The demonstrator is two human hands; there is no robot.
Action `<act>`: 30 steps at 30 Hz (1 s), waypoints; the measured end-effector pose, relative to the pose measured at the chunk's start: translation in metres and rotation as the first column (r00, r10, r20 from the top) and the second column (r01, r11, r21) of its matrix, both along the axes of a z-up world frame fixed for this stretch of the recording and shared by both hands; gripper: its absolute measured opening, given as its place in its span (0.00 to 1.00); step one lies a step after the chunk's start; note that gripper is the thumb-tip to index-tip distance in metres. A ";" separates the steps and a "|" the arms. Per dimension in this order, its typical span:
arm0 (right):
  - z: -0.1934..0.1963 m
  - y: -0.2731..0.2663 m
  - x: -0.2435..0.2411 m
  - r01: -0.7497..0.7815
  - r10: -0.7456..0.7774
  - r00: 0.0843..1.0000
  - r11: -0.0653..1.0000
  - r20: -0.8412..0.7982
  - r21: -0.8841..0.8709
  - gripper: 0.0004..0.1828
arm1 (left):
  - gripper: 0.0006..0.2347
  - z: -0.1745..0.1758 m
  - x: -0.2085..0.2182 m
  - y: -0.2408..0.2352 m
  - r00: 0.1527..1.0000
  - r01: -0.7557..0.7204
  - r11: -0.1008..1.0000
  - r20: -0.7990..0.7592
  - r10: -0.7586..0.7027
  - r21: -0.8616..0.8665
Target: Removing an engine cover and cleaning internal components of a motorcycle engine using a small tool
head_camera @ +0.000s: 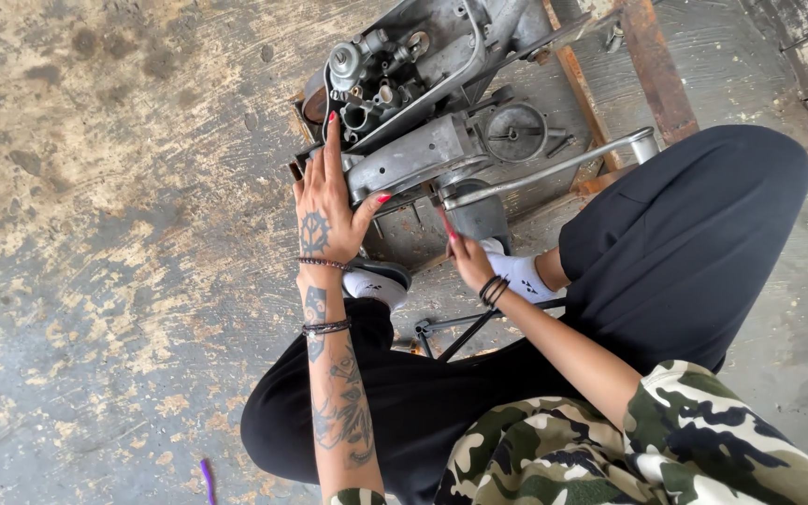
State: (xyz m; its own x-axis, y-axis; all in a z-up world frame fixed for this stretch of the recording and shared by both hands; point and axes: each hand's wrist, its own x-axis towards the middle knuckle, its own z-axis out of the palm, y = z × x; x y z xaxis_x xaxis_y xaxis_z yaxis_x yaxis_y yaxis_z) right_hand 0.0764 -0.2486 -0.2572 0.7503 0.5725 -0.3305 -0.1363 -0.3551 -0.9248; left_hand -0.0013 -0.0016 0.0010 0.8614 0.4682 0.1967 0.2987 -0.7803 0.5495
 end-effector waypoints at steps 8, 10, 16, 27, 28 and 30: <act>0.024 0.027 -0.021 -0.212 0.171 0.942 0.970 0.288 0.117 0.17 | 0.46 0.011 0.002 -0.003 1.000 -0.018 1.000 -0.002 0.018 -0.015; 0.045 0.053 -0.022 -0.251 0.202 0.912 0.963 0.357 0.098 0.15 | 0.46 0.016 0.002 -0.004 1.000 -0.012 1.000 -0.016 0.011 -0.023; 0.030 0.082 -0.031 -0.212 0.188 0.897 0.977 0.400 0.016 0.14 | 0.47 0.006 0.002 -0.001 0.999 -0.015 1.000 -0.036 0.015 0.008; 0.096 0.069 -0.016 -0.019 -0.037 0.867 0.994 0.497 0.106 0.18 | 0.46 0.004 0.001 0.003 1.000 0.000 1.000 -0.006 0.000 0.008; 0.103 0.062 -0.011 -0.001 -0.055 0.844 0.995 0.534 0.104 0.16 | 0.46 0.000 0.000 0.005 1.000 0.011 1.000 -0.010 -0.011 0.011; 0.124 0.045 0.005 0.013 -0.061 0.824 0.996 0.564 0.089 0.14 | 0.45 -0.003 0.001 0.004 1.000 0.018 1.000 -0.023 -0.018 0.001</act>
State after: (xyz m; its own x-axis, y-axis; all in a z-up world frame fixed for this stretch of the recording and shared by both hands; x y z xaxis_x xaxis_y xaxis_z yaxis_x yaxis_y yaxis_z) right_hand 0.0815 -0.2039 -0.1331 0.8130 0.5459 0.2027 0.4074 -0.2845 -0.8678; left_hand -0.0003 0.0021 -0.0025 0.8740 0.4524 0.1773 0.2970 -0.7862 0.5420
